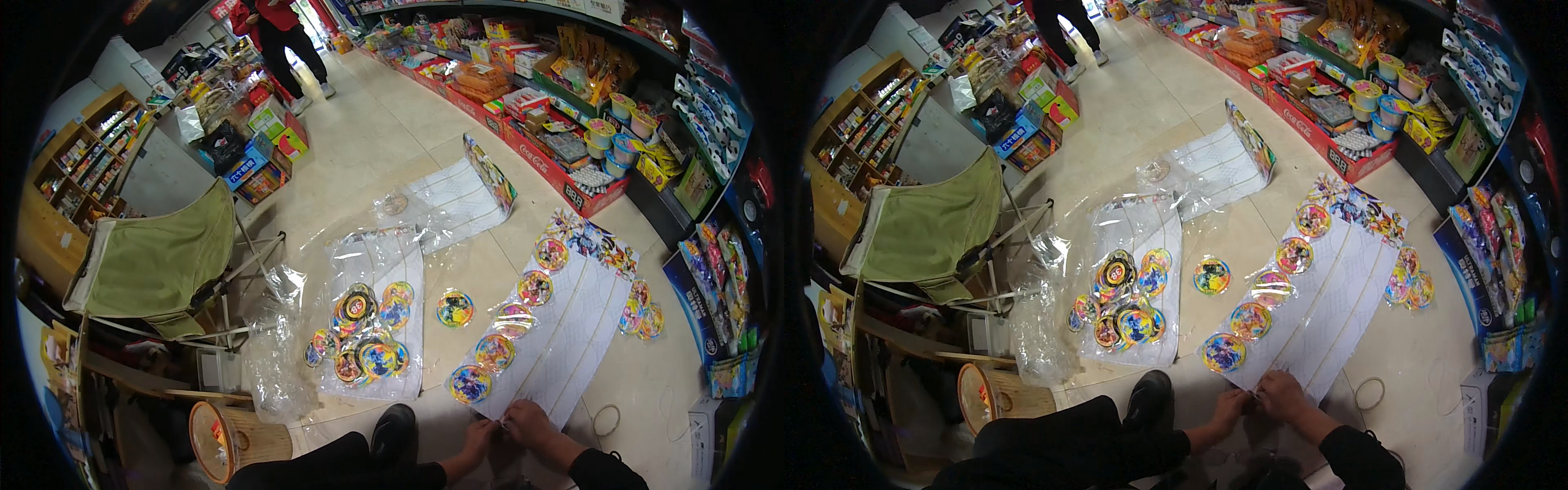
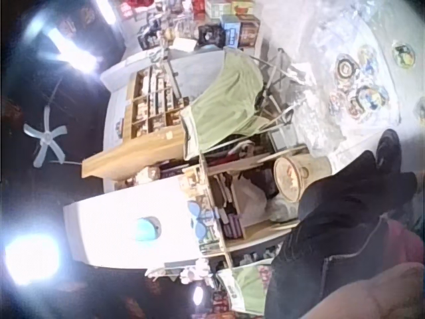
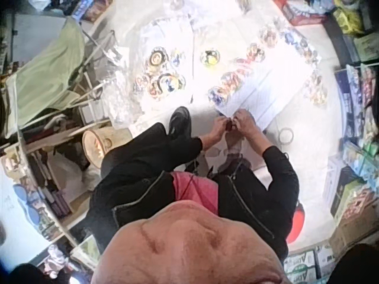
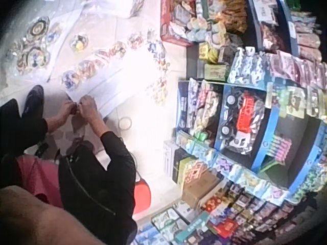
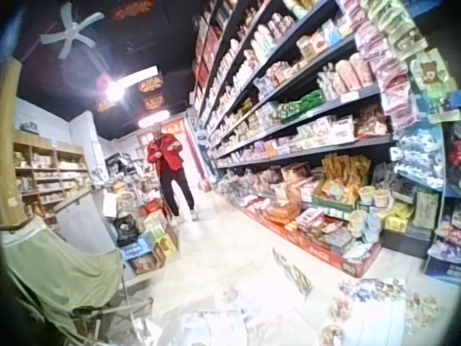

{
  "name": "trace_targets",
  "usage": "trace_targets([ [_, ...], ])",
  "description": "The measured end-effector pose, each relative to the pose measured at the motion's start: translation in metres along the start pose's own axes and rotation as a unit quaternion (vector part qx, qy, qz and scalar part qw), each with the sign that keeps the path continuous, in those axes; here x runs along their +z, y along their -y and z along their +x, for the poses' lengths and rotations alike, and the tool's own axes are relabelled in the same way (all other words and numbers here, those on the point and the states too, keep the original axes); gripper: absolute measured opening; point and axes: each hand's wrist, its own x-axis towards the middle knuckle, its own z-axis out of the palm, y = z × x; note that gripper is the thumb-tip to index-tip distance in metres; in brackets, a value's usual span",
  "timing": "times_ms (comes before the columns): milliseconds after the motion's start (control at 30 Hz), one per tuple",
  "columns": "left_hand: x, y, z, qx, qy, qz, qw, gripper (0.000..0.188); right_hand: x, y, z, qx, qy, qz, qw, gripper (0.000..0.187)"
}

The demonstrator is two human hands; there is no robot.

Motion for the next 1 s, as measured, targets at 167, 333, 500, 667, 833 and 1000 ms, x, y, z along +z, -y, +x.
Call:
trace_targets([
  [167,-0.019,0.02,0.01,0.137,-0.01,0.24,0.961,0.023,0.018,-0.021,-0.004,-0.068,0.027,-0.018,0.997,0.012],
  [333,-0.005,0.046,0.033,-0.037,0.023,0.013,0.999,0.025,0.033,-0.048,-0.018,-0.027,0.016,-0.014,0.999,0.014],
  [500,-0.02,0.059,0.034,-0.054,0.008,-0.057,0.997,0.021,0.04,-0.037,-0.019,-0.023,-0.005,0.001,1.0,0.011],
  [667,-0.026,0.063,0.031,0.001,0.017,-0.098,0.995,0.02,0.033,-0.02,-0.01,-0.024,0.006,-0.02,0.999,0.012],
  [833,-0.015,0.002,0.014,0.135,-0.026,0.366,0.921,0.031,0.03,-0.031,-0.001,-0.089,0.034,-0.086,0.992,0.017],
  [1000,0.022,-0.034,-0.012,-0.029,-0.024,-0.074,0.997,0.012,0.005,-0.034,-0.002,-0.085,0.014,-0.059,0.995,0.008],
])
